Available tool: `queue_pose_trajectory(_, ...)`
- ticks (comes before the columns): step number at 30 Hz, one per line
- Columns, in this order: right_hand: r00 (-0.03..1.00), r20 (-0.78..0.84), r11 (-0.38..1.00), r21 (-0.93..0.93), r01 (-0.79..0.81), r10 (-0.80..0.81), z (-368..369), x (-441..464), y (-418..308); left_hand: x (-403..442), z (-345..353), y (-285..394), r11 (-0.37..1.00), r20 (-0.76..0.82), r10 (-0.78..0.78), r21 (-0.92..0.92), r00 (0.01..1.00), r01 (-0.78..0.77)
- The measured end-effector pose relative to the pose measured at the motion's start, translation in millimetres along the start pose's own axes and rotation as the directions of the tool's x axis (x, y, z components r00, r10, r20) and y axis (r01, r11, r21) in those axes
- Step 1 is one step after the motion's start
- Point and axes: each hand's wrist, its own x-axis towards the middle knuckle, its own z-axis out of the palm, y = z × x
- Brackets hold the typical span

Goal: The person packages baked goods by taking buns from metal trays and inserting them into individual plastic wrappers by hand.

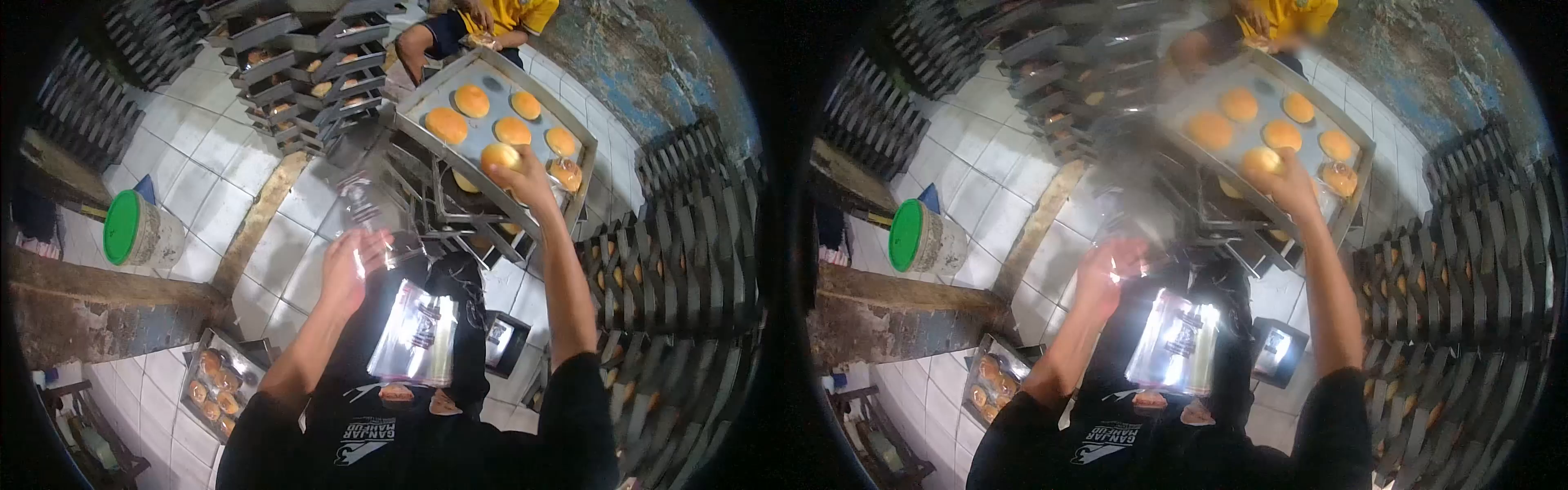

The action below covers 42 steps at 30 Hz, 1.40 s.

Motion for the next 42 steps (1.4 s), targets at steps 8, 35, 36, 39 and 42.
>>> queue_pose_trajectory(8, 0.831, -0.001, 0.821, 0.151, 0.55, -0.557, 64.1, -190.5, -66.6, 41.0, 46.7, -10.7, 0.988, 0.04, -0.118, -0.098, 0.992, 0.121)
queue_pose_trajectory(35, 0.716, 0.119, 0.691, -0.194, 0.696, -0.688, 107.6, -165.4, -73.2, -5.9, 53.4, -42.7, 0.958, 0.142, 0.213, -0.225, 0.967, -0.178)
queue_pose_trajectory(36, 0.689, 0.114, 0.674, -0.149, 0.724, -0.715, 99.3, -172.4, -73.1, -12.5, 53.8, -33.1, 0.956, 0.146, 0.173, -0.262, 0.974, -0.13)
queue_pose_trajectory(39, 0.734, 0.188, 0.758, 0.173, 0.629, -0.652, 94.9, -186.3, -79.6, -10.0, 47.7, -18.7, 0.935, 0.218, -0.005, -0.344, 0.976, 0.082)
queue_pose_trajectory(42, 0.814, 0.336, 0.871, 0.319, 0.374, -0.473, 110.0, -204.7, -62.3, -12.1, 49.9, -15.2, 0.943, 0.204, -0.124, -0.279, 0.971, 0.18)
